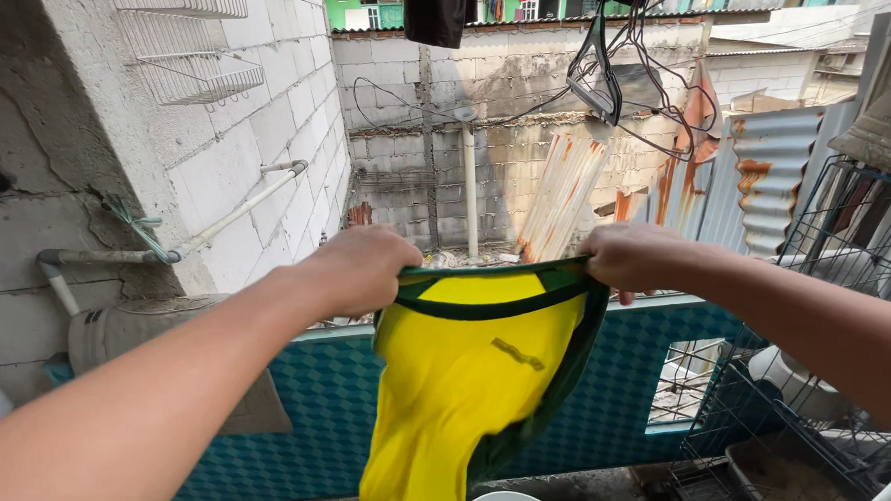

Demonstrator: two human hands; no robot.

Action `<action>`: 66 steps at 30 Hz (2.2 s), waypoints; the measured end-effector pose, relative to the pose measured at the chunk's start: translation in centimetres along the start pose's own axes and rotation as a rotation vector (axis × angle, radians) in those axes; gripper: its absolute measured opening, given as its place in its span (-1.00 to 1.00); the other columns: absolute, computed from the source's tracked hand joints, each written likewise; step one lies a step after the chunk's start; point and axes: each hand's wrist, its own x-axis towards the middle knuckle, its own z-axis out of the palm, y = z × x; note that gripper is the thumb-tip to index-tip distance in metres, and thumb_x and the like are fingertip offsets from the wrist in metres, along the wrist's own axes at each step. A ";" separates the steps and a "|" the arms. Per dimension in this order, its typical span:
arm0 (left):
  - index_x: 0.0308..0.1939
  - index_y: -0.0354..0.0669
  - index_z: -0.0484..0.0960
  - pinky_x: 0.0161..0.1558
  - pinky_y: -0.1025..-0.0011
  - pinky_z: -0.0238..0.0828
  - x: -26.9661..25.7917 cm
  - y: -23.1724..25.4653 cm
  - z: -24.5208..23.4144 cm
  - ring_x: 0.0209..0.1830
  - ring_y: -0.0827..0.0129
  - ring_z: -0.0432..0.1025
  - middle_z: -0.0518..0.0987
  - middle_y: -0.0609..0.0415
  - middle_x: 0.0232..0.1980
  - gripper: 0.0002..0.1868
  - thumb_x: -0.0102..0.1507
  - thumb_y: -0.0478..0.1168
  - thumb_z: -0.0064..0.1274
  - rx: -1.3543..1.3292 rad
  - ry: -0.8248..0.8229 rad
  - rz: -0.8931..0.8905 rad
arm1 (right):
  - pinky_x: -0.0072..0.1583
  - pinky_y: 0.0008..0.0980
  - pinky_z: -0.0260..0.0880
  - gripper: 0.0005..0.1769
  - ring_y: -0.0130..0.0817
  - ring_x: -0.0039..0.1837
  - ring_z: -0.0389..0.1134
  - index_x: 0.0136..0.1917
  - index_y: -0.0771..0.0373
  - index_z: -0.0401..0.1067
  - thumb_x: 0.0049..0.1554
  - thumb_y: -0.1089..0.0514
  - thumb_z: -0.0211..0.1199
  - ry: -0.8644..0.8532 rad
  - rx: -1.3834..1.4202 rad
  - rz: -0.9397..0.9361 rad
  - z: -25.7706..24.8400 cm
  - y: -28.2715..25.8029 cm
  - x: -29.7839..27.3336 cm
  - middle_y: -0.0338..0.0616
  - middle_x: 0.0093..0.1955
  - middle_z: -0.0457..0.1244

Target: The person hangs a yellow jacket on a clothesline using a long pole. They then retrieve a green and yellow shirt from a bucket, wring it out, and hang it on the line. Finally, they wring out a yellow t-shirt and hang it on the line as well.

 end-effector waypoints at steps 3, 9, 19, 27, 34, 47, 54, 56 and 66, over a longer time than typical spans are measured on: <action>-0.17 -0.16 0.73 0.11 0.13 0.36 1.8 -2.5 -0.9 0.07 0.05 0.44 0.61 -0.06 -0.08 -0.65 0.05 -0.43 -0.07 -0.113 0.011 -0.108 | 0.09 -0.14 0.44 -0.71 -0.17 0.00 0.43 0.04 0.23 0.61 0.23 0.16 0.08 0.260 0.021 -0.250 1.3 1.2 2.4 -0.06 -0.10 0.40; -0.30 -0.25 0.55 -0.20 0.22 0.48 3.5 -5.6 -3.2 -0.33 0.20 0.41 0.49 -0.01 -0.38 -0.86 0.14 -0.34 -0.12 -0.822 0.094 -0.599 | 0.11 -0.26 0.44 -0.61 -0.39 -0.03 0.42 0.20 0.29 0.53 0.21 0.06 0.14 -0.050 0.956 -0.296 -0.4 1.6 3.5 -0.17 -0.01 0.42; -0.41 -0.29 0.61 -0.22 0.18 0.41 5.3 0.9 -3.5 -0.43 0.27 0.42 0.51 0.08 -0.47 -0.71 0.23 -0.10 0.06 -0.448 0.055 -0.579 | 0.00 -0.28 0.48 -0.66 -0.34 -0.08 0.48 0.15 0.25 0.58 0.08 0.18 0.38 0.242 0.281 -0.424 -3.5 5.6 3.4 -0.03 0.02 0.47; -0.11 -0.19 0.73 0.03 0.05 0.43 4.0 2.4 -1.8 0.01 -0.01 0.54 0.68 -0.20 -0.06 -0.76 0.30 -0.15 0.04 -0.308 0.215 -0.475 | -0.04 -0.33 0.49 -0.75 -0.37 -0.18 0.46 0.11 0.25 0.55 0.18 0.14 0.28 0.058 0.157 -0.479 0.9 4.5 1.9 -0.07 -0.15 0.46; -0.05 -0.06 0.74 0.22 0.16 0.48 1.0 -1.5 0.3 0.08 0.34 0.48 0.65 0.15 -0.06 -0.70 0.22 -0.03 0.19 -0.662 -0.516 -0.463 | 0.04 -0.42 0.42 -0.68 -0.46 -0.10 0.39 0.16 0.15 0.62 0.15 0.06 0.33 -0.144 0.257 -0.392 -0.1 5.7 5.7 -0.24 -0.11 0.47; 0.09 -0.34 0.63 -0.16 0.38 0.64 3.5 1.1 -1.4 -0.26 0.37 0.62 0.71 -0.05 -0.12 -0.56 0.34 -0.02 0.03 -1.596 -0.181 -0.427 | -0.05 -0.40 0.56 -0.65 -0.40 -0.11 0.51 0.10 0.28 0.63 0.02 0.21 0.43 -0.228 0.703 -0.117 -4.3 6.4 1.5 -0.17 -0.14 0.51; -0.06 -0.33 0.70 -0.36 0.30 0.51 5.3 5.2 -2.4 -0.37 0.29 0.54 0.68 -0.04 -0.23 -0.52 0.19 0.05 0.20 -1.001 -0.065 -0.514 | 0.04 -0.27 0.42 -0.72 -0.35 -0.09 0.41 0.08 0.23 0.62 0.17 0.04 0.35 0.206 0.074 -0.304 0.5 5.4 -0.5 -0.14 -0.12 0.45; -0.08 -0.33 0.72 -0.28 0.36 0.58 5.3 5.6 -2.1 -0.32 0.31 0.61 0.73 -0.04 -0.21 -0.56 0.16 0.00 0.24 -1.035 -0.065 -0.489 | 0.08 -0.41 0.49 -0.65 -0.48 -0.08 0.46 0.08 0.29 0.64 0.06 0.08 0.40 -0.468 0.352 -0.483 0.1 5.9 -0.3 -0.21 -0.11 0.49; 0.26 -0.28 0.44 -0.06 0.32 0.59 6.5 4.1 -1.0 -0.05 0.40 0.51 0.56 0.00 0.00 -0.42 0.33 0.05 0.16 -1.167 0.336 -0.561 | 0.08 -0.38 0.54 -0.56 -0.41 -0.01 0.51 0.16 0.15 0.60 0.02 0.00 0.40 -0.314 0.486 -0.323 -3.4 6.5 1.9 -0.20 -0.02 0.50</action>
